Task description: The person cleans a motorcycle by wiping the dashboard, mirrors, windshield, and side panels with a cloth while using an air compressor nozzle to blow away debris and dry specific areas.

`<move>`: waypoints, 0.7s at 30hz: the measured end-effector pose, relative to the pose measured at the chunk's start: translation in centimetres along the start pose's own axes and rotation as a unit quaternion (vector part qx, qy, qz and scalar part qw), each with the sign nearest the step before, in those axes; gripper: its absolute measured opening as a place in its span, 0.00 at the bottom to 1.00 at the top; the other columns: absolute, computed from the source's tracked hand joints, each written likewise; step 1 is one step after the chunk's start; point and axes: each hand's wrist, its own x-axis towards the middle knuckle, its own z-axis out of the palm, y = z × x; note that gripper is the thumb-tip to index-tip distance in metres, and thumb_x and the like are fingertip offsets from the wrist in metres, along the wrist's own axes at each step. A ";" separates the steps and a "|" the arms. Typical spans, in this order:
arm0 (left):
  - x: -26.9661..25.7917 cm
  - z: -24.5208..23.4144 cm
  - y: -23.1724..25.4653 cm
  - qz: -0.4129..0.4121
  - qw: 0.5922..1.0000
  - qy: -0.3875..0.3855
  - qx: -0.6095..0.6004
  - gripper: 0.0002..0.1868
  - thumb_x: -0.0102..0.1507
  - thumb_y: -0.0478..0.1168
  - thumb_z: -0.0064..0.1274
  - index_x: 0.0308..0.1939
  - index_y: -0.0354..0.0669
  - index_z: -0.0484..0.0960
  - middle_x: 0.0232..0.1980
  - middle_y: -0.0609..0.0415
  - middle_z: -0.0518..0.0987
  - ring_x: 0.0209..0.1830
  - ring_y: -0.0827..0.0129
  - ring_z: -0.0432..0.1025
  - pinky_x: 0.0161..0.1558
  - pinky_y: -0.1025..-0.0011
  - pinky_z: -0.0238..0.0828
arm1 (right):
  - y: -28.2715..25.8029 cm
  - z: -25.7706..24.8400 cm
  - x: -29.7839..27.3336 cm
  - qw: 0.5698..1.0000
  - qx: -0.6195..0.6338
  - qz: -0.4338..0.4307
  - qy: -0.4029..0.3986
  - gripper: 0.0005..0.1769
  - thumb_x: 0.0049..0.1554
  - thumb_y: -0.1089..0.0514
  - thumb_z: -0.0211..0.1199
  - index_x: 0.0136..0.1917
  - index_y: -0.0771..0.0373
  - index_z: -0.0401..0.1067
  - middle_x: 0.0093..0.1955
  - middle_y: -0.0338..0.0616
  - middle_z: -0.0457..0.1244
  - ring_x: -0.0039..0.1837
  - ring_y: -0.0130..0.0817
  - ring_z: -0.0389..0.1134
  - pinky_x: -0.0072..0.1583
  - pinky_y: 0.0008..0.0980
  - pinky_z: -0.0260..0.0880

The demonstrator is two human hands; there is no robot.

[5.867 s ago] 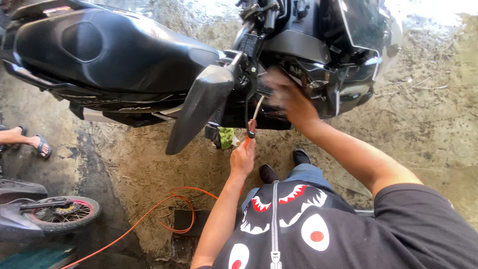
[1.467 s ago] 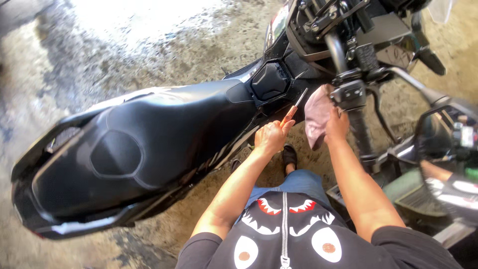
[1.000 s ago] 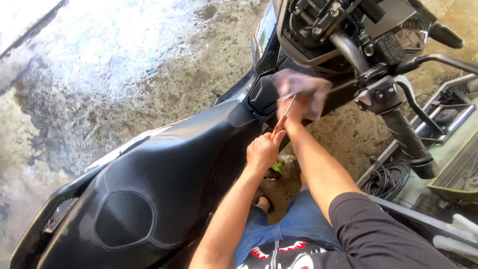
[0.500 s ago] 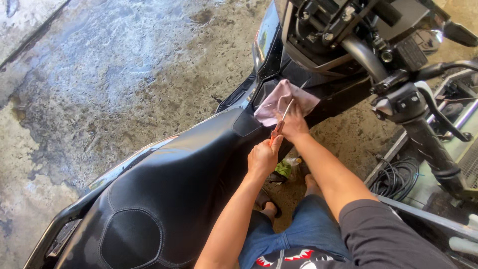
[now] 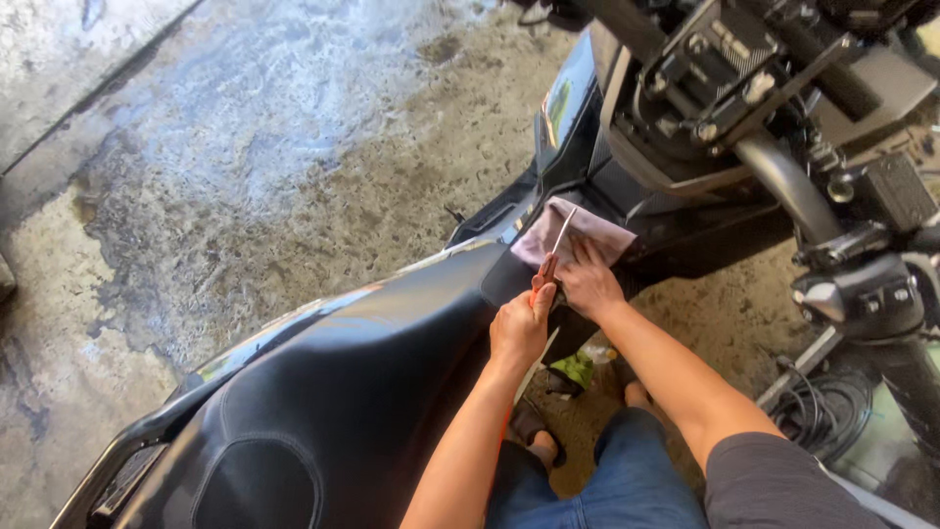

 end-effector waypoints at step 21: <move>7.5 -4.2 -0.2 -0.038 0.993 0.028 0.111 0.38 0.67 0.71 0.30 0.38 0.44 0.84 0.39 0.39 0.84 0.45 0.40 0.77 0.46 0.45 0.70 | 11.4 0.4 19.7 0.961 0.050 0.239 0.129 0.40 0.58 0.60 0.51 0.82 0.71 0.51 0.82 0.68 0.44 0.81 0.70 0.41 0.79 0.57 0.36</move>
